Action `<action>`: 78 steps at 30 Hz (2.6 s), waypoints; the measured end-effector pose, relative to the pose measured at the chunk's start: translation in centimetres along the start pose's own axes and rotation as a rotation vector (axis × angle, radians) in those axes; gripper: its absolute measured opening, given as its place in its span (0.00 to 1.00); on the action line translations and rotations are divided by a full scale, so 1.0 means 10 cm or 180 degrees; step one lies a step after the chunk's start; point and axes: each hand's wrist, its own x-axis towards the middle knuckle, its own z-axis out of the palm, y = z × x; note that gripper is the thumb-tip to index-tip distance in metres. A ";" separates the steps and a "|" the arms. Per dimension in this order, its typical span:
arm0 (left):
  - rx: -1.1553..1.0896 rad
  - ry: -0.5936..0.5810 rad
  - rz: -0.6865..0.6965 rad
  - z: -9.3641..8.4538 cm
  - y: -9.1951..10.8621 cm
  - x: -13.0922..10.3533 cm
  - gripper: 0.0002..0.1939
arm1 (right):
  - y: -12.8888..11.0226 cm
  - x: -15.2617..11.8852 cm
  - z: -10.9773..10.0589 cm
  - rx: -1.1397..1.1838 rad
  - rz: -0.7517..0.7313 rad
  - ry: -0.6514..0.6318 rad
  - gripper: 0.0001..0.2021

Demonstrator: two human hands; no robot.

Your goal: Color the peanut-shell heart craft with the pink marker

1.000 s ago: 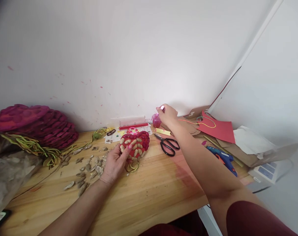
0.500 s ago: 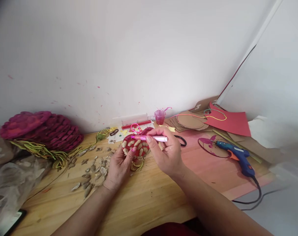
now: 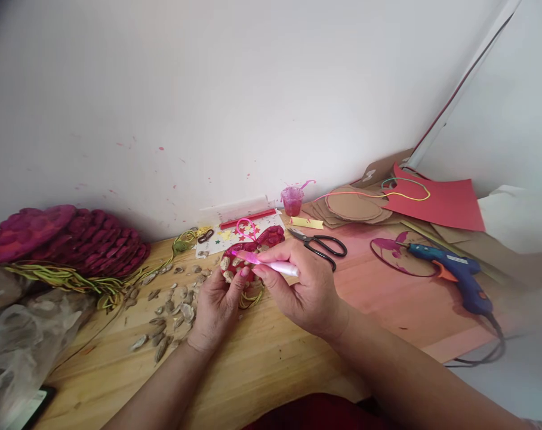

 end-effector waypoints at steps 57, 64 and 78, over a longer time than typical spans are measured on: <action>-0.0520 -0.0031 -0.0340 0.02 0.04 -0.05 0.20 | 0.01 0.06 0.00 0.0332 0.0504 0.0229 0.02; -0.0661 -0.0125 -0.0370 0.03 0.04 -0.05 0.21 | -0.02 0.06 0.00 0.0325 0.0478 0.0184 0.02; -0.0939 0.0047 -0.0481 0.03 0.06 -0.06 0.17 | 0.02 0.05 -0.01 0.0401 0.0443 0.0210 0.04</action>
